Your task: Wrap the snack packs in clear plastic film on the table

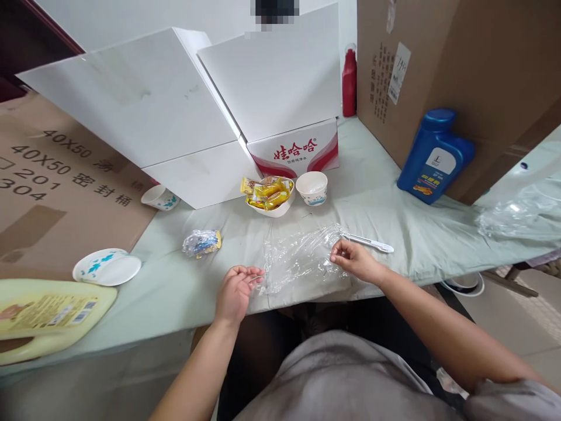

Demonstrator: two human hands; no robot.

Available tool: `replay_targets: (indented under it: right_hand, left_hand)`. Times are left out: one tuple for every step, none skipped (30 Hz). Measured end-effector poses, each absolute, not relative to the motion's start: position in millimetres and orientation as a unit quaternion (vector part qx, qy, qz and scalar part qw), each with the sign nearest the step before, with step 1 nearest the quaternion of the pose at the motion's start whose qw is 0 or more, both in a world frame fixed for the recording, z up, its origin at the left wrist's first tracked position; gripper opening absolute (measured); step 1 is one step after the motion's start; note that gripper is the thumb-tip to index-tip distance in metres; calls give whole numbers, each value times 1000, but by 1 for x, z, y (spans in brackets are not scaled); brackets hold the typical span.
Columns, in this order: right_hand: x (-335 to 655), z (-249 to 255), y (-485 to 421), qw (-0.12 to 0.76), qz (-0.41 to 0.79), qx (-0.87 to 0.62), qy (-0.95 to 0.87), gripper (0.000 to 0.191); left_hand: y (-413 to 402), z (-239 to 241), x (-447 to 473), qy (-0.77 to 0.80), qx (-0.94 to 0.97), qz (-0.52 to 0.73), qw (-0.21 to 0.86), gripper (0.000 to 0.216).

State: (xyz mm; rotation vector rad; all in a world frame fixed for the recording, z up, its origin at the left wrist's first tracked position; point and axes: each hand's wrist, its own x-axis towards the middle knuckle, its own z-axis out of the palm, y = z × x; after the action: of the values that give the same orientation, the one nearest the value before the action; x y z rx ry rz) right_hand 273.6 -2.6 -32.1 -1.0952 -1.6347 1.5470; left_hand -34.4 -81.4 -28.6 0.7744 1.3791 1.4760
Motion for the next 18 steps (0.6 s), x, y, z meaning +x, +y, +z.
replay_targets:
  right_hand:
    - [271, -32, -1, 327, 568, -435, -617, 42]
    - [269, -32, 0, 340, 552, -451, -614, 43]
    - [268, -32, 2, 350, 538, -464, -610, 43]
    - [267, -30, 3, 355, 529, -474, -608, 43]
    - [268, -29, 4, 354, 523, -480, -609, 43]
    - [269, -27, 4, 349, 521, -482, -612, 42]
    - [271, -26, 4, 342, 521, -483, -615, 42]
    - [272, -25, 3, 336, 523, -483, -617, 42]
    - [274, -26, 3, 331, 530, -481, -616, 42]
    - [274, -27, 2, 328, 540, -476, -612, 42]
    - [274, -29, 1, 328, 552, -470, -606, 42]
    - [273, -32, 1, 330, 564, -464, -598, 42]
    - [272, -36, 0, 335, 572, -460, -591, 42]
    - [270, -39, 0, 341, 576, -459, -584, 43]
    - [268, -42, 1, 351, 575, -461, -578, 43]
    - [265, -45, 1, 362, 572, -466, -569, 43]
    - [263, -46, 2, 376, 568, -472, -559, 43]
    - [261, -47, 2, 390, 566, -479, -546, 43]
  left_hand:
    - [-78, -26, -31, 552, 309, 605, 483, 30]
    - [-76, -24, -28, 544, 321, 598, 494, 36]
    - [-75, -23, -26, 539, 348, 576, 507, 43]
    - [-75, -23, -25, 539, 383, 541, 520, 49]
    - [-75, -24, -25, 545, 417, 501, 527, 52]
    - [-75, -26, -26, 557, 442, 465, 527, 53]
    - [-76, -28, -27, 573, 452, 445, 519, 51]
    - [-76, -31, -28, 589, 448, 443, 506, 47]
    - [-76, -33, -29, 602, 432, 459, 491, 43]
    - [-76, -35, -30, 609, 408, 483, 479, 39]
    - [-75, -36, -31, 611, 383, 507, 472, 38]
    - [-74, -36, -31, 610, 360, 529, 467, 39]
    - [-73, -36, -31, 608, 342, 548, 462, 40]
    - [-72, -35, -31, 607, 331, 562, 454, 41]
    - [-71, -34, -30, 608, 328, 574, 440, 41]
    - [-70, -33, -29, 611, 332, 581, 423, 40]
    - [-70, -33, -28, 616, 340, 586, 402, 40]
    - [-69, -33, -28, 624, 349, 586, 381, 39]
